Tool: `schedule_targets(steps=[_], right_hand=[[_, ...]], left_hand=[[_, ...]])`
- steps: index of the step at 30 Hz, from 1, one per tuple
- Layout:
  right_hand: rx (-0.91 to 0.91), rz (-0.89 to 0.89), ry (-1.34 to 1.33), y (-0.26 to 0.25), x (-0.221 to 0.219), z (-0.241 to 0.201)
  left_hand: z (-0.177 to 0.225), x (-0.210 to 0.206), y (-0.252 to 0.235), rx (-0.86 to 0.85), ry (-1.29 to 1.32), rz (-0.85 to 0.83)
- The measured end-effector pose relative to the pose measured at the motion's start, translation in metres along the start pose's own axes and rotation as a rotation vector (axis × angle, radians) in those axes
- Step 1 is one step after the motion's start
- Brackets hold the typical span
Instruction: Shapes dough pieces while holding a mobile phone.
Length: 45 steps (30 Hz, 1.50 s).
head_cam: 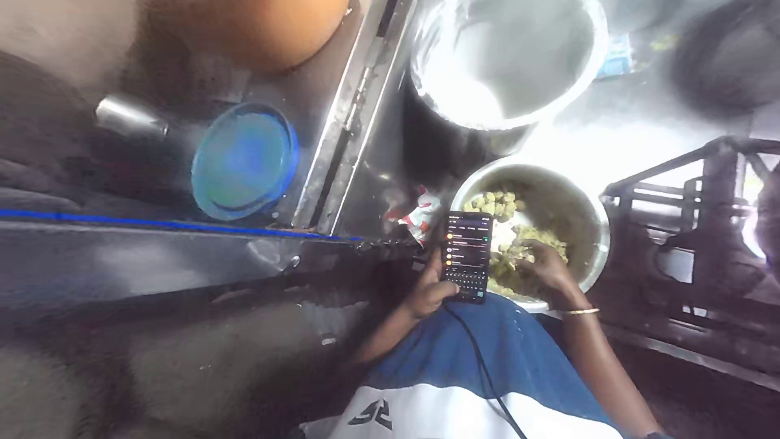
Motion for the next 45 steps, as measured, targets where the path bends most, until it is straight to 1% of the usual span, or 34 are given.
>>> schedule_targets(steps=[6,9,11,15,19,21,24,27,30,34,38,40,42,45], right_hand=[[-0.044,0.025,0.023,0.001,0.002,-0.007],[0.010,0.077,-0.030,0.002,0.002,-0.006],[0.072,0.119,-0.071,0.004,0.002,-0.004],[0.114,0.078,-0.132,0.005,0.001,0.003],[0.058,0.036,-0.096,0.007,-0.001,-0.004],[0.054,0.042,-0.074,0.008,-0.003,-0.007],[0.046,0.070,-0.068,0.007,-0.004,-0.008],[0.049,0.049,-0.069,0.008,-0.004,-0.007],[-0.001,0.049,-0.038,0.004,-0.008,-0.001],[-0.024,-0.008,-0.019,0.004,-0.006,0.002],[0.055,-0.012,0.113,0.010,-0.001,-0.013],[0.089,0.032,0.077,0.008,-0.001,-0.010],[0.105,0.093,-0.015,0.007,0.002,-0.006],[0.074,0.162,-0.134,0.004,0.004,0.001]], left_hand=[[0.004,-0.002,-0.003,0.030,-0.010,0.065],[0.005,-0.003,-0.005,0.048,0.000,0.096],[0.006,-0.004,-0.005,0.058,-0.019,0.147],[0.009,-0.004,-0.003,0.051,-0.014,0.187],[0.016,-0.009,-0.007,0.055,0.031,0.242],[0.019,-0.012,-0.009,0.073,0.018,0.301],[0.030,-0.020,-0.010,0.137,-0.010,0.452],[0.033,-0.021,-0.011,0.147,-0.036,0.507],[0.031,-0.018,-0.011,0.136,-0.039,0.481],[0.020,-0.012,-0.008,0.105,-0.020,0.347],[0.012,-0.004,-0.005,0.072,-0.019,0.286],[0.010,-0.002,-0.003,0.074,-0.031,0.281],[0.010,-0.002,-0.003,0.086,-0.039,0.288],[0.009,-0.001,-0.002,0.093,-0.036,0.252]])
Point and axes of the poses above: each hand's wrist, its own y-axis away from the middle knuckle, its own x-axis out of the back of the hand, z = x × y, the point moved 2 cm from there along -y, towards the middle knuckle, and after that the axes turned 1 degree about y, right-handed, at the moved point
